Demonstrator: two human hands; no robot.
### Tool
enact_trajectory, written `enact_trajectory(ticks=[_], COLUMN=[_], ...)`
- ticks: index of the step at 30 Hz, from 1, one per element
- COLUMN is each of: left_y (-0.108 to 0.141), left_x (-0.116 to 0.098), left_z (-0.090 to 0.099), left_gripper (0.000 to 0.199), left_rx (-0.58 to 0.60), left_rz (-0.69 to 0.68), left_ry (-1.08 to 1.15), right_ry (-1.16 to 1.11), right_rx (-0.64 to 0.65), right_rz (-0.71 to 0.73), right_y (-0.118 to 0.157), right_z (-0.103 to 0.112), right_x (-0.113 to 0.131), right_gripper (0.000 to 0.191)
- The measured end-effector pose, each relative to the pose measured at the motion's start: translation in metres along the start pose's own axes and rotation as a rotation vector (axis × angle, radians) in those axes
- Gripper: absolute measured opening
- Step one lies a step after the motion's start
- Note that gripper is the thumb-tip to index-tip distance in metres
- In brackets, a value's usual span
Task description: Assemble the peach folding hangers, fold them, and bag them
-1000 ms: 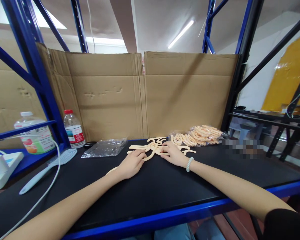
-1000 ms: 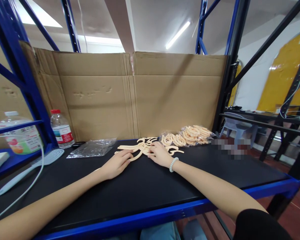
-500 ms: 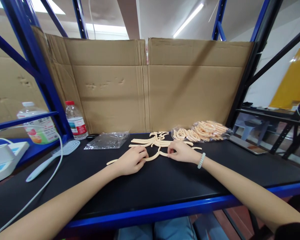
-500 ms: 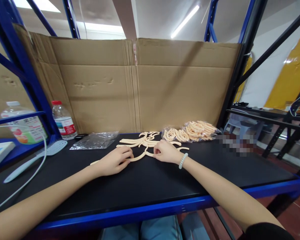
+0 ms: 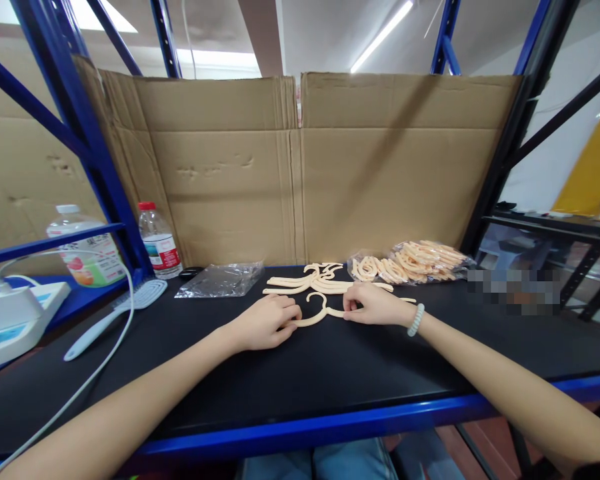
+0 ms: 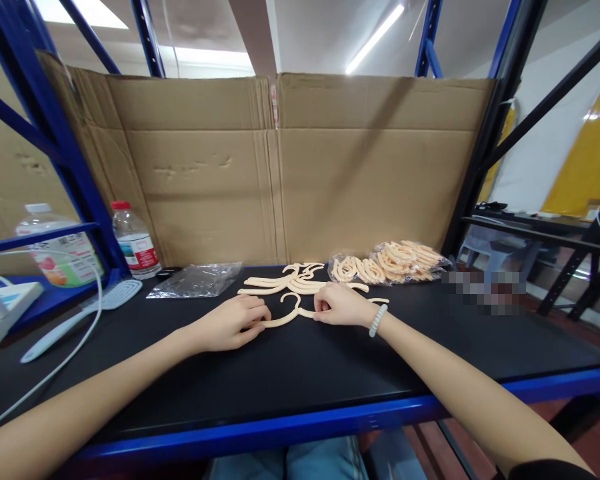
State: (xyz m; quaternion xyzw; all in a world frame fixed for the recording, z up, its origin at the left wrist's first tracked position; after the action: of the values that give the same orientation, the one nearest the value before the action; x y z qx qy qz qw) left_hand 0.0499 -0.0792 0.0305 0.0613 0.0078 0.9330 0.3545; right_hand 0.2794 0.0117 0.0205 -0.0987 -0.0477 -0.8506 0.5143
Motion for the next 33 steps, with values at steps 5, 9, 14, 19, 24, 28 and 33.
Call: enact_trajectory(ticks=[5, 9, 14, 19, 24, 28, 33], left_y=[0.001, 0.002, 0.006, 0.015, 0.015, 0.011, 0.009], left_x=[0.000, -0.001, -0.001, 0.015, 0.024, 0.018, 0.004], left_z=[0.001, 0.002, 0.009, 0.017, 0.018, 0.014, 0.013], left_gripper=[0.014, 0.013, 0.007, 0.016, 0.014, 0.013, 0.015], left_rx=[-0.003, 0.009, 0.048, 0.128, 0.027, -0.072, -0.137], left_rz=[-0.003, 0.002, 0.028, 0.124, 0.189, 0.143, 0.028], left_ry=[-0.023, -0.034, -0.039, 0.085, 0.089, -0.003, -0.090], right_ry=[-0.019, -0.054, -0.093, -0.143, -0.113, -0.104, -0.175], right_rx=[0.012, 0.032, 0.085, 0.025, -0.250, -0.429, -0.626], right_rz=[-0.017, -0.021, 0.002, -0.014, -0.083, -0.126, -0.171], right_y=[0.000, 0.000, 0.004, 0.007, 0.008, 0.009, 0.012], right_z=[0.001, 0.000, 0.004, 0.012, 0.021, 0.024, 0.027], right_x=[-0.001, -0.004, -0.005, -0.007, -0.015, -0.021, -0.029], right_gripper=[0.008, 0.008, 0.008, 0.013, 0.016, 0.018, 0.022])
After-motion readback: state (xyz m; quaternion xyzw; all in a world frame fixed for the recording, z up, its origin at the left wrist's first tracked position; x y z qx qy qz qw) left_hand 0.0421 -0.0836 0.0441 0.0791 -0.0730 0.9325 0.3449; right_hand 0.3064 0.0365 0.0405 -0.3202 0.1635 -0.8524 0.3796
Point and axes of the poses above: each hand's wrist, its own y-axis away from the middle knuckle, its own z-axis out of the back of the hand, x = y × z, the point moved 2 cm from there along -y, towards the middle knuckle, and after that the axes turned 15 degrees about x, right-handed, at the moved point
